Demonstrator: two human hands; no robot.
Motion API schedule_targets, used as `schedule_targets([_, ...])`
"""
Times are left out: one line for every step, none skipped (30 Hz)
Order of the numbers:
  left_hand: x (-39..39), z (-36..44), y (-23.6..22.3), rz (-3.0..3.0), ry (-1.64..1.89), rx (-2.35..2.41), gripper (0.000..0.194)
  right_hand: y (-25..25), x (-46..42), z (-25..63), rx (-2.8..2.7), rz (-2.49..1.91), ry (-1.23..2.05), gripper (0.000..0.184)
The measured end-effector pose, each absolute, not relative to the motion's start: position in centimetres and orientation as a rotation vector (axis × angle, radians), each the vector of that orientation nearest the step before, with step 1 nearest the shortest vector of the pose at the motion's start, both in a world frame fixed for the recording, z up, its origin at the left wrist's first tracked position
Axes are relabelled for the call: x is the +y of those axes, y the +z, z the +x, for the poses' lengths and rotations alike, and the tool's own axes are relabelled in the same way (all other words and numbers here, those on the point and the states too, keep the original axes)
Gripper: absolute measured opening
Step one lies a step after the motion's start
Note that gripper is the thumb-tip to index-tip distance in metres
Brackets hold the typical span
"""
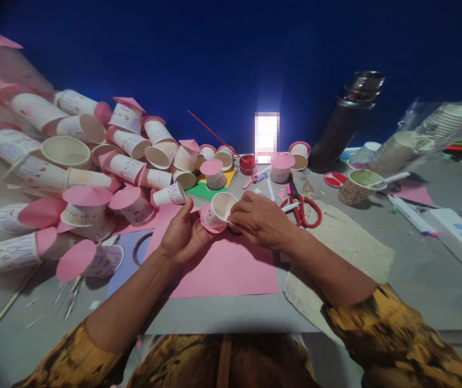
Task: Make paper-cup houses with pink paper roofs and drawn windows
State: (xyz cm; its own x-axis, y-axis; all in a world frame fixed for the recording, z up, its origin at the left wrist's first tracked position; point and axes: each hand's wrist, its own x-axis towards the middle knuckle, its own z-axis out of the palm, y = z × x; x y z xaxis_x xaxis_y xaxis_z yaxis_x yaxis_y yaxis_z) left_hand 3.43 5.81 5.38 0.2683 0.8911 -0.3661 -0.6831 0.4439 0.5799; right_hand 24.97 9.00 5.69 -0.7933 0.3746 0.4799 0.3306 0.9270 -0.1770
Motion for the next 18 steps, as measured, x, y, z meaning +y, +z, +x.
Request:
schedule_targets([5.82, 3.45, 5.29, 0.334, 1.093, 0.719, 0.064, 5.64, 9.00, 24.96, -2.560, -0.499, 0.115, 0.023])
schedule_targets([5.83, 3.47, 5.19, 0.332, 1.100, 0.716, 0.063, 5.60, 8.99, 24.95, -2.560, -0.499, 0.115, 0.023])
schedule_targets([5.84, 3.49, 5.11, 0.331, 1.107, 0.711, 0.062, 5.58, 8.97, 24.95, -2.560, -0.500, 0.109, 0.024])
schedule_targets([5.84, 3.52, 5.05, 0.330, 1.112, 0.707, 0.062, 5.58, 8.95, 24.94, -2.561, -0.503, 0.101, 0.024])
schedule_targets([5.83, 3.55, 5.00, 0.330, 1.115, 0.704, 0.061, 5.60, 8.91, 24.93, -2.563, -0.506, 0.092, 0.024])
schedule_targets([5.82, 3.59, 4.98, 0.330, 1.117, 0.702, 0.061, 5.63, 8.88, 24.92, -2.563, -0.511, 0.085, 0.024])
schedule_targets([5.81, 3.63, 4.99, 0.331, 1.117, 0.700, 0.061, 5.67, 8.84, 24.91, -2.565, -0.514, 0.076, 0.025])
schedule_targets([5.80, 3.67, 5.01, 0.333, 1.118, 0.700, 0.061, 5.71, 8.80, 24.89, -2.568, -0.515, 0.065, 0.025])
schedule_targets([5.78, 3.70, 5.05, 0.335, 1.121, 0.700, 0.061, 5.75, 8.75, 24.86, -2.571, -0.513, 0.053, 0.025])
schedule_targets([5.77, 3.72, 5.09, 0.339, 1.122, 0.699, 0.061, 5.79, 8.69, 24.82, -2.576, -0.513, 0.037, 0.026])
schedule_targets([5.76, 3.74, 5.13, 0.343, 1.120, 0.695, 0.061, 5.82, 8.63, 24.78, -2.580, -0.514, 0.020, 0.026])
schedule_targets([5.74, 3.75, 5.15, 0.347, 1.117, 0.691, 0.062, 5.84, 8.57, 24.73, -2.584, -0.518, 0.003, 0.026])
schedule_targets([5.73, 3.75, 5.16, 0.352, 1.114, 0.688, 0.062, 5.85, 8.50, 24.68, -2.587, -0.525, -0.012, 0.026])
schedule_targets([5.72, 3.75, 5.14, 0.355, 1.114, 0.686, 0.062, 5.84, 8.44, 24.62, -2.588, -0.533, -0.023, 0.026])
schedule_targets([5.71, 3.73, 5.11, 0.359, 1.116, 0.685, 0.062, 5.82, 8.37, 24.57, -2.588, -0.541, -0.031, 0.026])
schedule_targets([5.71, 3.71, 5.05, 0.364, 1.120, 0.684, 0.061, 5.79, 8.32, 24.52, -2.587, -0.549, -0.034, 0.026])
schedule_targets([5.71, 3.68, 4.98, 0.369, 1.124, 0.681, 0.060, 5.74, 8.27, 24.47, -2.585, -0.555, -0.035, 0.025])
schedule_targets([5.72, 3.65, 4.92, 0.371, 1.126, 0.677, 0.058, 5.69, 8.23, 24.43, -2.583, -0.562, -0.035, 0.024])
